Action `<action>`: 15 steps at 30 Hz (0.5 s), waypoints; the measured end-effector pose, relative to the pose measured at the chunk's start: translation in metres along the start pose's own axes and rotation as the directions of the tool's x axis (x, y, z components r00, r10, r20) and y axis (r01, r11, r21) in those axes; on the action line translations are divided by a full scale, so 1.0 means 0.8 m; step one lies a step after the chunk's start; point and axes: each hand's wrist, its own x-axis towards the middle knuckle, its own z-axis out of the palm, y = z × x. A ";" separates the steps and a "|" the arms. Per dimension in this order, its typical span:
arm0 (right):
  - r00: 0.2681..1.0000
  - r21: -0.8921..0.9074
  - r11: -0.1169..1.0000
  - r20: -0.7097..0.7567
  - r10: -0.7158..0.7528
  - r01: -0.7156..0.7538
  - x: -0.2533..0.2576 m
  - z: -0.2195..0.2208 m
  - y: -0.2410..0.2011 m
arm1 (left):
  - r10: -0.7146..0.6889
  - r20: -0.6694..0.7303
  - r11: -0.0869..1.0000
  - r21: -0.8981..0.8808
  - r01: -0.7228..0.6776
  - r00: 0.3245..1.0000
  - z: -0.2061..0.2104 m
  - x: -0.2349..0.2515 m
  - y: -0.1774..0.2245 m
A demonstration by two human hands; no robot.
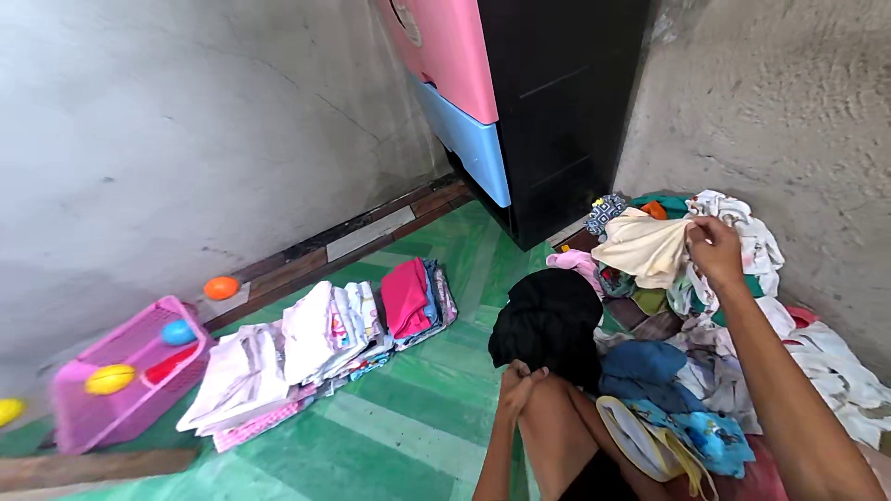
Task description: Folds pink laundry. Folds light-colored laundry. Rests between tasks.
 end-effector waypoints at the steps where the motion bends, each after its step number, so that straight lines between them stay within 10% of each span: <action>1: 0.999 0.032 0.998 -0.017 -0.046 0.047 -0.001 -0.003 -0.009 | 0.038 -0.039 0.998 0.058 -0.036 0.999 0.001 -0.004 0.003; 5: 0.981 0.100 0.976 -0.047 -0.189 0.192 -0.008 -0.009 -0.056 | 0.242 -0.159 0.945 0.263 -0.195 0.957 0.003 -0.037 0.020; 11: 0.888 0.322 0.830 -0.101 -0.448 0.455 -0.041 -0.022 -0.140 | 0.384 -0.231 0.919 0.008 -0.393 0.894 -0.003 -0.072 0.048; 15: 0.994 0.429 0.901 -0.051 0.100 -0.069 -0.205 -0.046 -0.415 | 0.468 -0.264 0.847 -0.138 -0.513 0.843 0.002 -0.091 0.111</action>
